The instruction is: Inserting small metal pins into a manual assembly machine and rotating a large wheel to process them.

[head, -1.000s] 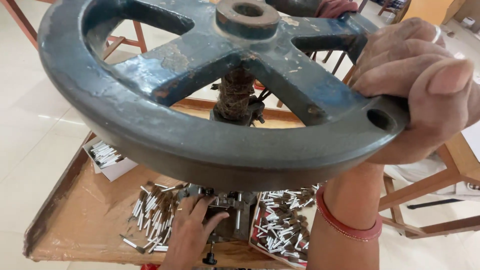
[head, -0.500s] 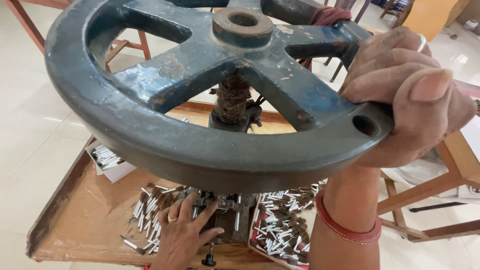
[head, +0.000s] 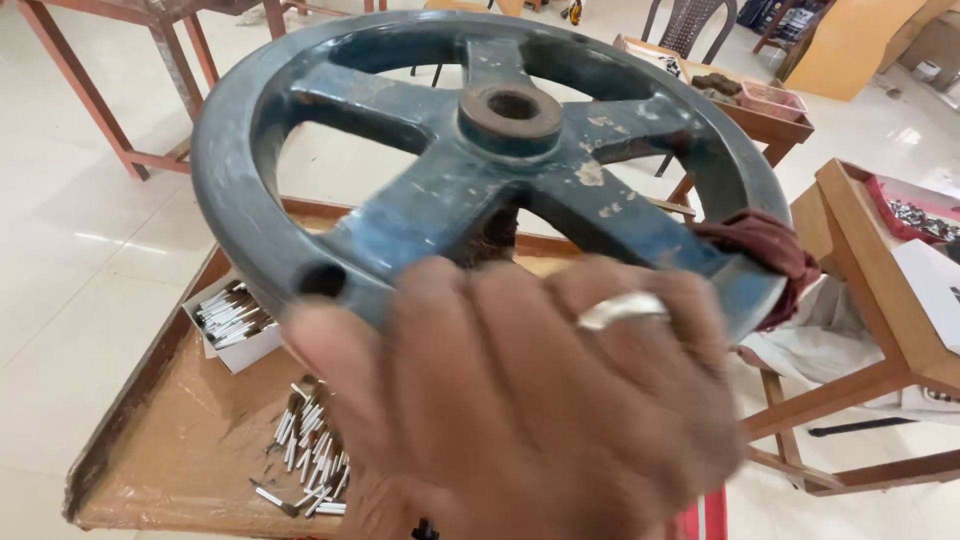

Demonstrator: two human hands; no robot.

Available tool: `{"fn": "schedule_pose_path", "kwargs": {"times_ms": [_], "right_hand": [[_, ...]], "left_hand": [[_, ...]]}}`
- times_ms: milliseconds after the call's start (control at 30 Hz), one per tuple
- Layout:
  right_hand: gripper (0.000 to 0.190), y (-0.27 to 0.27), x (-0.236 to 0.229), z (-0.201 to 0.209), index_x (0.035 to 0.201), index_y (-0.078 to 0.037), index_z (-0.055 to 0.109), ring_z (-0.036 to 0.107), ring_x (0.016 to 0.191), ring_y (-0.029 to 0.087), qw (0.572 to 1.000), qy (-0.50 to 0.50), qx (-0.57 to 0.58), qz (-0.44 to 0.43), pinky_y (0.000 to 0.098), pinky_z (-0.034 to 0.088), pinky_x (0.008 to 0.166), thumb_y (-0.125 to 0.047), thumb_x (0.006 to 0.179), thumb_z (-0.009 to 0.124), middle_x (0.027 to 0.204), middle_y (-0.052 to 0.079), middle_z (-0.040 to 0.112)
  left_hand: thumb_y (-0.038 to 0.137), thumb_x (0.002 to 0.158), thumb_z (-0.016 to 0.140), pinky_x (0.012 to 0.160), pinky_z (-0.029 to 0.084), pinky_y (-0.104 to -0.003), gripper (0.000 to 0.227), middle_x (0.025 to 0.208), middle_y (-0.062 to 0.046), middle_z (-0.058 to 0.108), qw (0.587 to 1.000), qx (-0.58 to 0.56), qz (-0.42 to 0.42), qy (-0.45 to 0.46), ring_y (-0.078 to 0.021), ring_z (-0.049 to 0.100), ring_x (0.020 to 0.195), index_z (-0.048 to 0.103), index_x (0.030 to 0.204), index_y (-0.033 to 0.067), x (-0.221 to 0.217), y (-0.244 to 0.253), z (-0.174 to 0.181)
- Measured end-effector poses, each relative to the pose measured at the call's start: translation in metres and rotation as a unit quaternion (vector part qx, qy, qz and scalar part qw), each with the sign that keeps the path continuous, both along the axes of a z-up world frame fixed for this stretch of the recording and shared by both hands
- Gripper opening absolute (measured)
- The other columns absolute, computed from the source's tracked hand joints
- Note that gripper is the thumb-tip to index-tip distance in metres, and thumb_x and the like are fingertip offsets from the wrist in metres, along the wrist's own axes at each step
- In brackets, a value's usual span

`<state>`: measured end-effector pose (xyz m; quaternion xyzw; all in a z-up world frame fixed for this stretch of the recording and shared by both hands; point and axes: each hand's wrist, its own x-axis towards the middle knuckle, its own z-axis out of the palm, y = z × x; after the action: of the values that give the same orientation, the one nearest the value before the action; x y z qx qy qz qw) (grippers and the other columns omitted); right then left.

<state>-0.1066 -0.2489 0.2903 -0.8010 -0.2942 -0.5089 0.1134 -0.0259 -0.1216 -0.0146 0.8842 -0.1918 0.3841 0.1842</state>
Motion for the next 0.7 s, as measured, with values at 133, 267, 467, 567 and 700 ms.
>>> {"fn": "schedule_pose_path", "kwargs": {"times_ms": [133, 267, 467, 567, 700], "right_hand": [[0.058, -0.05, 0.051, 0.007, 0.089, -0.005, 0.07, 0.065, 0.077, 0.021, 0.999, 0.015, 0.03, 0.032, 0.0364, 0.047, 0.081, -0.047, 0.12, 0.046, 0.078, 0.006, 0.065], [0.048, -0.109, 0.102, -0.004, 0.09, 0.0, 0.061, 0.063, 0.077, 0.024, 0.973, -0.021, 0.105, 0.204, 0.034, 0.048, 0.077, -0.039, 0.115, 0.047, 0.082, 0.013, 0.063], [0.029, -0.144, 0.139, -0.031, 0.096, 0.002, 0.054, 0.055, 0.077, 0.03, 0.966, -0.047, 0.051, 0.25, 0.0358, 0.045, 0.076, -0.024, 0.107, 0.06, 0.089, 0.02, 0.062], [0.03, -0.148, 0.142, -0.036, 0.099, 0.001, 0.059, 0.056, 0.078, 0.028, 0.953, -0.021, 0.09, 0.289, 0.034, 0.047, 0.077, -0.028, 0.108, 0.056, 0.091, 0.017, 0.064], [0.031, -0.124, 0.134, -0.018, 0.098, 0.001, 0.06, 0.056, 0.075, 0.027, 0.948, -0.036, 0.117, 0.294, 0.0334, 0.045, 0.075, -0.027, 0.109, 0.051, 0.09, 0.015, 0.064]], "left_hand": [[0.041, 0.081, 0.073, 0.096, 0.035, -0.049, 0.035, 0.115, -0.005, 0.066, 0.997, -0.058, 0.022, 0.049, -0.0268, 0.056, 0.114, 0.074, 0.106, 0.0158, 0.0, -0.01, -0.006], [0.014, 0.081, 0.073, 0.101, 0.05, -0.045, 0.046, 0.122, -0.011, 0.073, 0.973, -0.105, -0.157, 0.135, -0.029, 0.063, 0.115, 0.073, 0.127, 0.0136, 0.001, -0.015, -0.018], [0.021, 0.096, 0.071, 0.094, 0.055, -0.045, 0.03, 0.116, -0.021, 0.069, 0.917, -0.17, -0.334, 0.136, -0.0376, 0.067, 0.109, 0.066, 0.116, -0.0011, -0.025, -0.052, 0.039], [0.029, 0.099, 0.069, 0.06, 0.052, -0.047, 0.034, 0.066, -0.009, 0.066, 0.967, -0.094, -0.092, 0.217, -0.0287, 0.065, 0.065, 0.073, 0.073, 0.0078, -0.007, 0.017, 0.001], [0.027, 0.089, 0.071, 0.058, 0.053, -0.049, 0.022, 0.086, -0.015, 0.071, 0.939, -0.197, 0.16, 0.232, -0.0383, 0.068, 0.064, 0.072, 0.086, 0.006, 0.002, 0.124, -0.009]]}}
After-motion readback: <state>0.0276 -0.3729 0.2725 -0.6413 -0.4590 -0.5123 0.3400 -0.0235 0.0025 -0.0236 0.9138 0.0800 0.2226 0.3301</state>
